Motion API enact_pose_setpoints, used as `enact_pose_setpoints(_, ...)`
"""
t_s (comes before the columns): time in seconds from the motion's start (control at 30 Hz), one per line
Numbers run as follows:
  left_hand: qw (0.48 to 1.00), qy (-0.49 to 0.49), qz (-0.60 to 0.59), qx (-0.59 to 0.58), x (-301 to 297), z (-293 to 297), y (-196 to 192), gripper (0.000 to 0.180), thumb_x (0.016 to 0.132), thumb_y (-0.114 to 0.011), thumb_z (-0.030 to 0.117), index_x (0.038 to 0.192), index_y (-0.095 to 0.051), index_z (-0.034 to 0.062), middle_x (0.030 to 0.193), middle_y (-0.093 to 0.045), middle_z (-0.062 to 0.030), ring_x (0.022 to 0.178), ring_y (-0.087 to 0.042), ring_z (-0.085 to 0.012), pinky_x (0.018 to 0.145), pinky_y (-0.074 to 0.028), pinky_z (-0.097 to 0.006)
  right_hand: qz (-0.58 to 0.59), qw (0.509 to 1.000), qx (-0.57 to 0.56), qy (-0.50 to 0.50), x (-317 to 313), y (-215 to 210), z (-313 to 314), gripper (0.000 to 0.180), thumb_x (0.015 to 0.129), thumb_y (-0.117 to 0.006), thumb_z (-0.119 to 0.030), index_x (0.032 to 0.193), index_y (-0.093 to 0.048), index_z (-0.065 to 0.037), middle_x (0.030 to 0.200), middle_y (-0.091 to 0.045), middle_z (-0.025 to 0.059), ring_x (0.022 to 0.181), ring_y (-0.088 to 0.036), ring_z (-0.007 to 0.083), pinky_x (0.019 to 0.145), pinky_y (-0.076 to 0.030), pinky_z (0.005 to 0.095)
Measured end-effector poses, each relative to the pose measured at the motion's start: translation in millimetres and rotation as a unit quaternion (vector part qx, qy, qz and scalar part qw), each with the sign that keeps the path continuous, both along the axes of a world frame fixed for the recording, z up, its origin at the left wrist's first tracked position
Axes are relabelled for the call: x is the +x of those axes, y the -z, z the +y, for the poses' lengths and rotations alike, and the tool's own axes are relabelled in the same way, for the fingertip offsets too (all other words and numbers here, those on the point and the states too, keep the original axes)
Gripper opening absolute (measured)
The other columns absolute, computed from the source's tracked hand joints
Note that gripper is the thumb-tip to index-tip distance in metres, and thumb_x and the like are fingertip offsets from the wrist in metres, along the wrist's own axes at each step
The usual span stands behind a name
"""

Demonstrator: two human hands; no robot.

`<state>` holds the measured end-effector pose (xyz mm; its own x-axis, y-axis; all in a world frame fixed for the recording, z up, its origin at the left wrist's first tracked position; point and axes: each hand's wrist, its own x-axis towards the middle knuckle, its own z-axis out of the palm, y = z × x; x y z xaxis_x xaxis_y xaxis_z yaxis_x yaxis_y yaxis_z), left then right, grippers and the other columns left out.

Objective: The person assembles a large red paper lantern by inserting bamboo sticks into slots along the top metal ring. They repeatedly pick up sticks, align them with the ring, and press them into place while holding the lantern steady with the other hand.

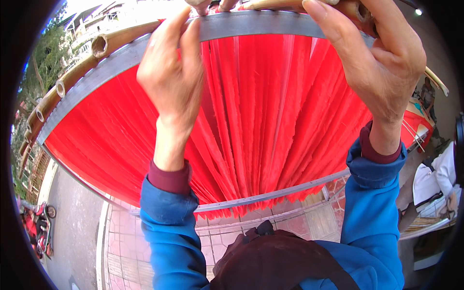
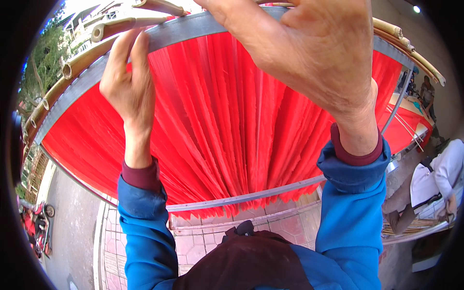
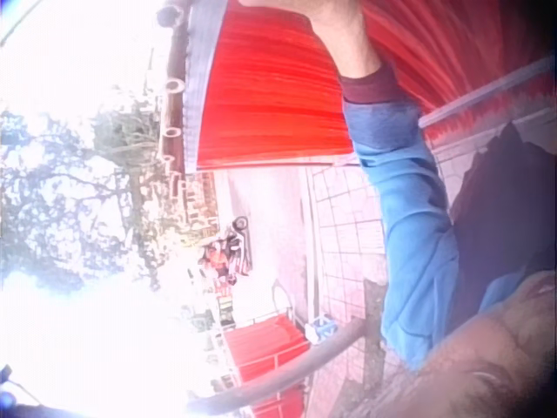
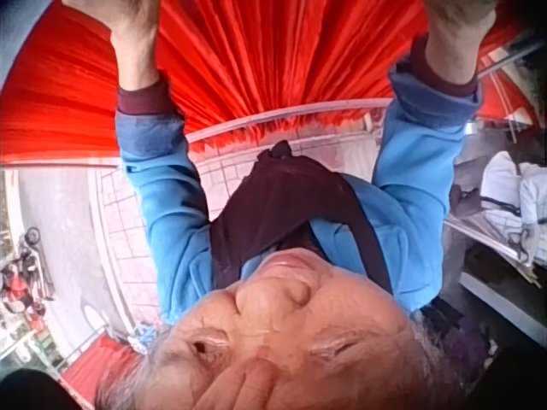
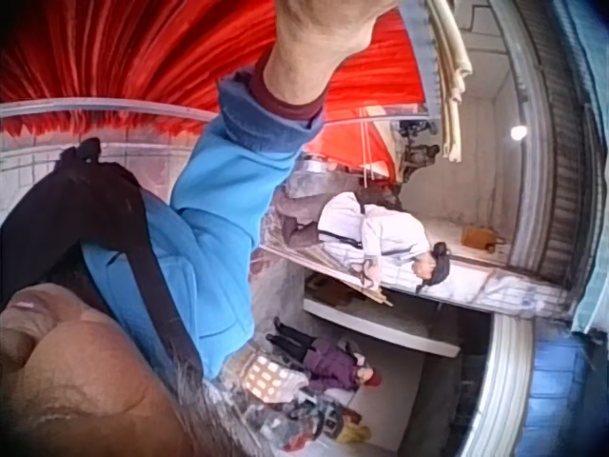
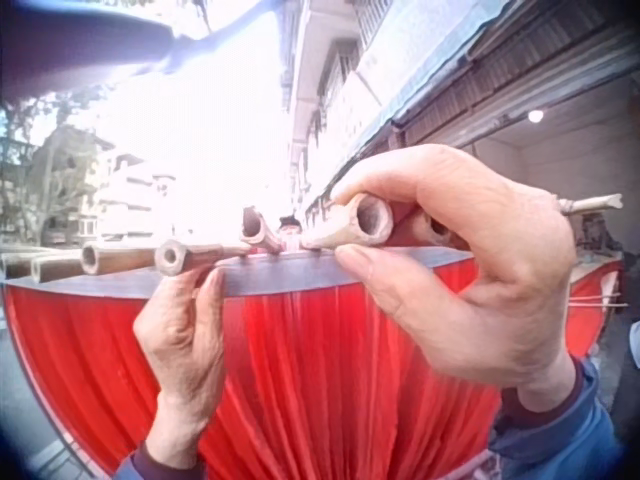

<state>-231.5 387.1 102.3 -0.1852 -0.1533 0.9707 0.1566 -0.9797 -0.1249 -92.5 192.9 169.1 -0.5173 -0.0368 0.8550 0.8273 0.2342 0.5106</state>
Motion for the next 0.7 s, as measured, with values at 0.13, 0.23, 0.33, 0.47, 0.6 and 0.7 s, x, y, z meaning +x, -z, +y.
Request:
enact_pose_setpoints(0.13, 0.997, 0.028, -0.048, -0.049, -14.7, 8.0, 18.8, 0.024, 0.099, -0.066, 0.003, 0.123, -0.070, 0.0025, 0.114, -0.075, -0.0107, 0.106, -0.071, -0.0185, 0.092, -0.057, -0.032, -0.002, 1.000, 0.006, -0.030, 7.8, -3.7, 5.5, 0.026, 0.081, -0.075, 0.003, 0.106, -0.072, 0.003, 0.086, -0.070, 0.0065, 0.066, -0.058, 0.0048, 0.057, -0.044, 0.0172)
enact_pose_setpoints(0.23, 0.998, 0.026, -0.044, -0.044, -20.8, 16.7, 23.0, 0.026, 0.099, -0.067, 0.001, 0.124, -0.067, 0.0013, 0.116, -0.074, -0.0106, 0.103, -0.071, -0.0195, 0.094, -0.057, -0.033, 0.016, 0.999, 0.008, 0.049, 4.4, 3.0, 0.3, 0.028, 0.080, -0.076, 0.003, 0.107, -0.071, 0.003, 0.085, -0.069, 0.0051, 0.067, -0.057, 0.0036, 0.057, -0.044, 0.0172)
enact_pose_setpoints(0.33, 0.997, 0.039, -0.055, -0.046, -28.6, 20.9, 22.3, 0.033, 0.097, -0.068, -0.002, 0.129, -0.062, 0.0003, 0.119, -0.071, -0.0129, 0.101, -0.071, -0.0218, 0.094, -0.057, -0.034, 0.023, 1.000, -0.005, 0.002, 2.6, 4.0, 1.0, 0.029, 0.080, -0.075, 0.004, 0.109, -0.070, 0.003, 0.083, -0.067, 0.0032, 0.068, -0.056, 0.0022, 0.058, -0.044, 0.0171)
enact_pose_setpoints(0.47, 0.992, 0.103, -0.057, -0.043, -26.3, 22.3, 20.7, 0.045, 0.097, -0.066, -0.003, 0.139, -0.051, -0.0014, 0.127, -0.066, -0.0182, 0.104, -0.071, -0.0238, 0.097, -0.056, -0.037, 0.059, 0.998, -0.002, -0.016, 5.7, 8.8, 6.2, 0.029, 0.082, -0.074, 0.005, 0.110, -0.069, 0.004, 0.081, -0.064, 0.0011, 0.068, -0.054, 0.0008, 0.058, -0.041, 0.0169)
enact_pose_setpoints(0.6, 0.995, 0.082, -0.027, -0.049, -29.5, 24.0, 14.7, 0.034, 0.102, -0.061, 0.001, 0.136, -0.056, -0.0034, 0.123, -0.069, -0.0176, 0.111, -0.070, -0.0237, 0.099, -0.057, -0.038, 0.076, 0.996, -0.036, -0.039, 12.2, 7.2, 6.8, 0.027, 0.083, -0.074, 0.005, 0.110, -0.068, 0.004, 0.080, -0.061, -0.0011, 0.065, -0.049, -0.0001, 0.057, -0.037, 0.0174)
enact_pose_setpoints(0.7, 0.995, 0.090, -0.031, -0.023, -31.2, 28.1, 4.4, 0.024, 0.103, -0.061, 0.005, 0.126, -0.064, -0.0048, 0.113, -0.073, -0.0151, 0.104, -0.071, -0.0212, 0.094, -0.060, -0.036, 0.060, 0.997, -0.041, -0.025, 14.3, 2.4, 2.7, 0.026, 0.084, -0.074, 0.005, 0.109, -0.068, 0.004, 0.079, -0.059, -0.0026, 0.064, -0.045, -0.0004, 0.057, -0.034, 0.0178)
